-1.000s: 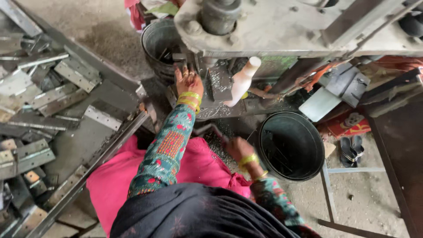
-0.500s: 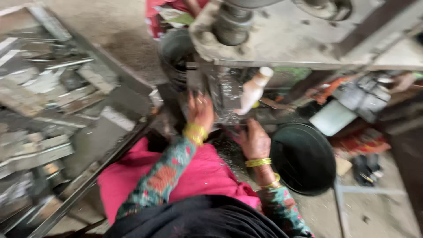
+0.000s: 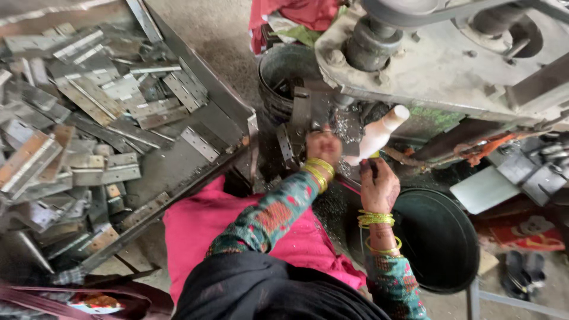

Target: The person repeatedly picks up small metal plates from a bin, places them under a drill press, and operates the machine to drill holes. The person then removes the plates and places them into a bucket. The task is performed continuously throughout the clip.

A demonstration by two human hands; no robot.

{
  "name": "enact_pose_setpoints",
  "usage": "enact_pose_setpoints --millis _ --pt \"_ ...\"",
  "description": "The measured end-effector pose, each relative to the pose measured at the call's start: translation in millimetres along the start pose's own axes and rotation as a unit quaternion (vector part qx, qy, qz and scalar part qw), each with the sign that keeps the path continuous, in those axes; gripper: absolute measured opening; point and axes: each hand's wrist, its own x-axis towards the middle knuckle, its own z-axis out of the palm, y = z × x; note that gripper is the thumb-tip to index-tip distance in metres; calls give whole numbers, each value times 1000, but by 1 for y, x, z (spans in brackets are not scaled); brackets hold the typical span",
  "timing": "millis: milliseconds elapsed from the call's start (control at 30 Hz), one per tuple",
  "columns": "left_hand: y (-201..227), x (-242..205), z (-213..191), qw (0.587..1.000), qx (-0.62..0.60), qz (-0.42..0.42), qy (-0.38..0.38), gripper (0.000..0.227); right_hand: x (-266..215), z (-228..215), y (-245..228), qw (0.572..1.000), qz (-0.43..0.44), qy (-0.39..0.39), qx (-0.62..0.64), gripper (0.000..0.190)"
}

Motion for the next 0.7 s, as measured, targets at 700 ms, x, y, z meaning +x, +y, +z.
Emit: enact_pose_setpoints --millis 700 --pt "-28 -23 33 999 8 -24 -37 46 -61 51 119 938 50 -234 -252 35"
